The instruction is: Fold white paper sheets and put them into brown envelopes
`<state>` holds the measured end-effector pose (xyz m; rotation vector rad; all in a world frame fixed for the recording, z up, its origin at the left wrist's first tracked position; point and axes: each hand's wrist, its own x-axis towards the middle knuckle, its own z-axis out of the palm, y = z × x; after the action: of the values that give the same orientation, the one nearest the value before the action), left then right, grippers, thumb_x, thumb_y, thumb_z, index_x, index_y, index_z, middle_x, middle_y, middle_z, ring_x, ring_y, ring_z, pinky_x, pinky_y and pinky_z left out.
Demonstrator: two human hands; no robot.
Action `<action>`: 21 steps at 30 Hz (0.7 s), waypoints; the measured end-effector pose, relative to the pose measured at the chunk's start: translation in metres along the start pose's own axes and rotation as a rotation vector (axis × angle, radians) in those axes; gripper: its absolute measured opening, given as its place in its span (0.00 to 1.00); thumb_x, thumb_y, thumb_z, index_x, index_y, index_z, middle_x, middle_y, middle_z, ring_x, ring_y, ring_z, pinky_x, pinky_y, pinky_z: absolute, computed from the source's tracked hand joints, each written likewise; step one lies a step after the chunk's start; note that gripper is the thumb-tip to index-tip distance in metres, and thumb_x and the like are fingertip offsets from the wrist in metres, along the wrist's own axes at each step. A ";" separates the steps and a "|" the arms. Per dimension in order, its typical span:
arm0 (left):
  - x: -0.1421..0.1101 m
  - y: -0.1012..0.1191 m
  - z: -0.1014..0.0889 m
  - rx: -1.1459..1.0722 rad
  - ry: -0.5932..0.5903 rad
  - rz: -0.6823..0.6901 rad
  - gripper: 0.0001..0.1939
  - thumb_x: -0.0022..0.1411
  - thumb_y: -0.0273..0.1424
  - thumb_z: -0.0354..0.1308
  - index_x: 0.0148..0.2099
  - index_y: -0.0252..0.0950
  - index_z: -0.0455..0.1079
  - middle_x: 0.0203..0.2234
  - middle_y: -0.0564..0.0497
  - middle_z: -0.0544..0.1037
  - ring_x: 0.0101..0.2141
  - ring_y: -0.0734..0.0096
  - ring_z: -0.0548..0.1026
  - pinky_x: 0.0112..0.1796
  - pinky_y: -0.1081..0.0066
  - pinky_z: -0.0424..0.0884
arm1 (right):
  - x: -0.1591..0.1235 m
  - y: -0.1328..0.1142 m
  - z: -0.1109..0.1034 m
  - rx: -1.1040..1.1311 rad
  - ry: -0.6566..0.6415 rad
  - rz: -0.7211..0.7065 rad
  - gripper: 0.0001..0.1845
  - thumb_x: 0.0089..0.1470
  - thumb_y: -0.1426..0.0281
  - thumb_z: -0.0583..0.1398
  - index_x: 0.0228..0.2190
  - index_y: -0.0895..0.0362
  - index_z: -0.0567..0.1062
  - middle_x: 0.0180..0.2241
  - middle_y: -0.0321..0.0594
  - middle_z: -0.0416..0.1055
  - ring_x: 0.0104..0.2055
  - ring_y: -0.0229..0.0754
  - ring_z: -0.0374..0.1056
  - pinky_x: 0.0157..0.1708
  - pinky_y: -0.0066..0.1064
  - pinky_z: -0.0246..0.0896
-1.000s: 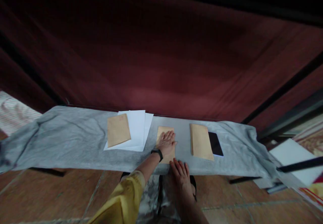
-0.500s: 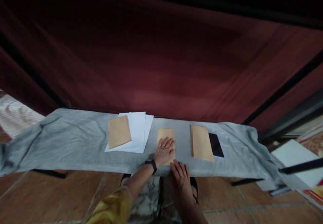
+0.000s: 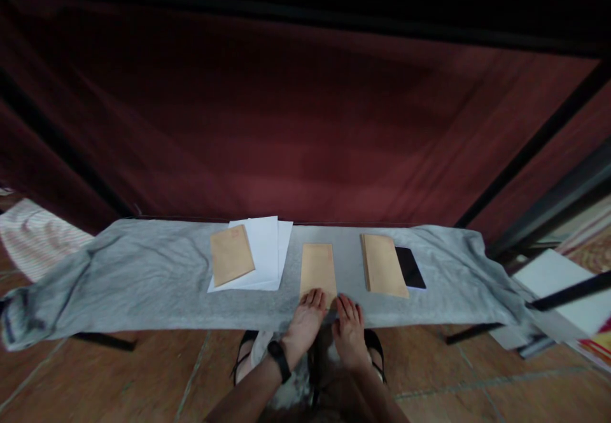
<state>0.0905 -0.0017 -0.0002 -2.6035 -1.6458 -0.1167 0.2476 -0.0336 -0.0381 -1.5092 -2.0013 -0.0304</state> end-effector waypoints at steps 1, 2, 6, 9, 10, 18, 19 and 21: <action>0.003 0.001 -0.002 0.029 -0.006 -0.006 0.21 0.67 0.23 0.50 0.61 0.33 0.67 0.57 0.38 0.74 0.58 0.55 0.72 0.55 0.55 0.71 | 0.002 -0.002 0.002 0.027 -0.001 0.011 0.33 0.55 0.78 0.50 0.62 0.58 0.64 0.59 0.51 0.68 0.64 0.52 0.60 0.65 0.53 0.50; 0.005 0.003 -0.005 0.050 -0.010 -0.009 0.21 0.66 0.20 0.50 0.60 0.33 0.68 0.56 0.38 0.75 0.56 0.54 0.73 0.53 0.55 0.73 | 0.005 -0.003 0.004 0.059 0.006 0.031 0.31 0.55 0.77 0.50 0.60 0.58 0.66 0.58 0.51 0.69 0.63 0.52 0.61 0.64 0.54 0.51; 0.007 0.010 -0.016 0.086 0.026 0.002 0.24 0.61 0.14 0.48 0.58 0.31 0.70 0.52 0.35 0.76 0.52 0.54 0.76 0.48 0.58 0.76 | 0.019 -0.001 0.009 0.231 0.065 0.185 0.24 0.55 0.73 0.50 0.50 0.58 0.75 0.50 0.52 0.75 0.55 0.53 0.69 0.58 0.53 0.61; 0.006 0.017 -0.026 0.097 0.058 -0.021 0.25 0.61 0.13 0.46 0.58 0.28 0.68 0.49 0.35 0.77 0.50 0.54 0.77 0.45 0.58 0.77 | 0.031 0.001 0.007 0.436 0.042 0.273 0.22 0.57 0.69 0.50 0.46 0.58 0.78 0.45 0.51 0.78 0.48 0.51 0.74 0.50 0.46 0.70; 0.007 0.018 -0.031 0.080 0.054 -0.036 0.25 0.60 0.13 0.46 0.57 0.28 0.69 0.48 0.35 0.77 0.49 0.54 0.77 0.44 0.58 0.77 | 0.035 0.000 0.005 0.510 0.022 0.278 0.22 0.58 0.68 0.50 0.46 0.58 0.78 0.44 0.50 0.79 0.47 0.50 0.75 0.48 0.44 0.72; 0.027 -0.009 -0.072 -0.985 0.408 -0.489 0.15 0.70 0.37 0.49 0.37 0.36 0.74 0.28 0.47 0.79 0.31 0.64 0.79 0.36 0.66 0.75 | 0.049 -0.024 -0.039 0.518 0.011 0.188 0.26 0.67 0.62 0.46 0.62 0.55 0.65 0.59 0.47 0.70 0.61 0.46 0.67 0.56 0.40 0.67; 0.027 -0.011 -0.071 -1.211 0.475 -0.580 0.18 0.68 0.43 0.51 0.35 0.36 0.73 0.26 0.49 0.78 0.28 0.66 0.78 0.34 0.66 0.76 | 0.049 -0.028 -0.044 0.473 0.006 0.145 0.27 0.68 0.63 0.46 0.64 0.54 0.63 0.61 0.45 0.67 0.63 0.45 0.63 0.59 0.41 0.64; 0.024 -0.008 -0.061 -1.559 0.573 -0.735 0.22 0.60 0.51 0.58 0.32 0.35 0.72 0.24 0.50 0.77 0.27 0.67 0.77 0.33 0.67 0.76 | 0.047 -0.034 -0.048 0.389 -0.034 0.036 0.27 0.68 0.65 0.46 0.66 0.52 0.59 0.65 0.42 0.62 0.66 0.44 0.58 0.63 0.43 0.59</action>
<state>0.0920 0.0179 0.0633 -1.6113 -2.5275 -2.7031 0.2329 -0.0227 0.0347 -1.2989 -1.8721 0.3800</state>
